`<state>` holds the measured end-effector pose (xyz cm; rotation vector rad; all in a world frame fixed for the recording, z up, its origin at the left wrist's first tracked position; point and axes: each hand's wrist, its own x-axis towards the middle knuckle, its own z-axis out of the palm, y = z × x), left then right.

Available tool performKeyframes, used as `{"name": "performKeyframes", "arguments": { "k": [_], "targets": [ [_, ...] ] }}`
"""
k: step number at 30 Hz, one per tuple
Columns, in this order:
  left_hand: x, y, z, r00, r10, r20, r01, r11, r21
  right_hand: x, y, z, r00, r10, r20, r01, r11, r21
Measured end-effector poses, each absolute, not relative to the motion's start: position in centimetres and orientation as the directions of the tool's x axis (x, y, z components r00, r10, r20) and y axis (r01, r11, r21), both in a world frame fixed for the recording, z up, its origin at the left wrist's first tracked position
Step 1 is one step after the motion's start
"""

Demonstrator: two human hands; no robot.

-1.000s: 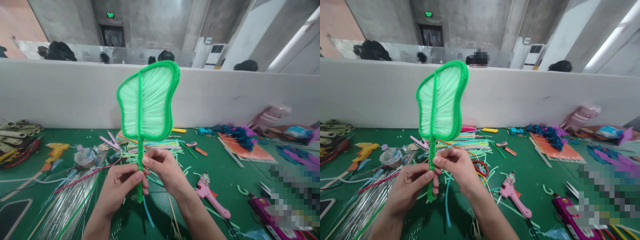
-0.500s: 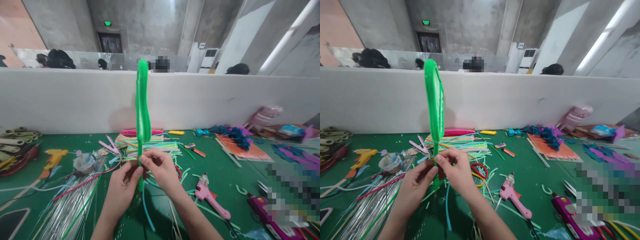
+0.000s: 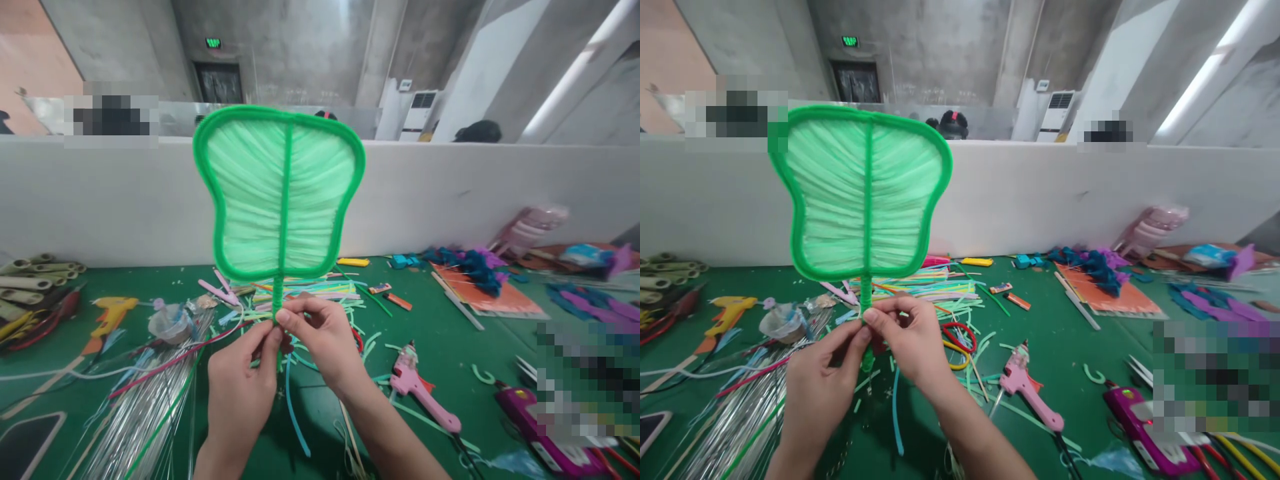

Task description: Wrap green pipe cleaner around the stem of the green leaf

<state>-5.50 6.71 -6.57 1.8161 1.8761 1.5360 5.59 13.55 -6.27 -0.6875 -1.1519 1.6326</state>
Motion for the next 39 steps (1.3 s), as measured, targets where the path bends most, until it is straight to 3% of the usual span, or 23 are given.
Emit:
{"name": "performKeyframes", "arguments": {
  "k": [5, 8, 14, 20, 25, 29, 33, 39],
  "targets": [
    [-6.0, 6.8, -6.6, -0.256, 0.917, 0.306, 0.392, -0.191, 0.9, 5.9, 13.5, -6.0, -0.413, 0.903, 0.118, -0.458, -0.094, -0.884],
    [-6.2, 7.0, -6.6, -0.21, 0.955, 0.208, 0.214, -0.163, 0.963, 6.1, 13.6, -5.9, -0.434, 0.89, 0.138, -0.472, -0.094, -0.877],
    [-6.9, 7.5, -7.0, -0.083, 0.992, 0.099, -0.076, -0.106, 0.991, 6.3, 13.7, -6.2, -0.548, 0.823, 0.152, -0.492, -0.169, -0.854],
    [-7.0, 7.7, -7.3, -0.029, 0.997, 0.071, -0.209, -0.076, 0.975, 6.3, 13.7, -6.2, -0.579, 0.802, 0.146, -0.478, -0.189, -0.858],
    [-7.1, 8.0, -7.7, -0.018, 0.998, 0.052, -0.217, -0.055, 0.975, 6.3, 13.9, -6.4, -0.588, 0.795, 0.149, -0.484, -0.198, -0.853],
    [-6.8, 7.7, -7.3, -0.109, 0.992, 0.059, -0.189, -0.079, 0.979, 6.9, 14.6, -6.6, -0.639, 0.746, 0.184, -0.421, -0.139, -0.897],
    [-6.3, 7.2, -6.6, -0.21, 0.967, 0.146, -0.032, -0.156, 0.987, 7.3, 15.5, -6.3, -0.6, 0.772, 0.211, -0.362, -0.027, -0.932],
    [-6.2, 7.0, -7.1, -0.21, 0.96, 0.185, 0.11, -0.165, 0.98, 6.4, 15.7, -5.6, -0.584, 0.774, 0.246, -0.391, -0.003, -0.92]
  ]
}}
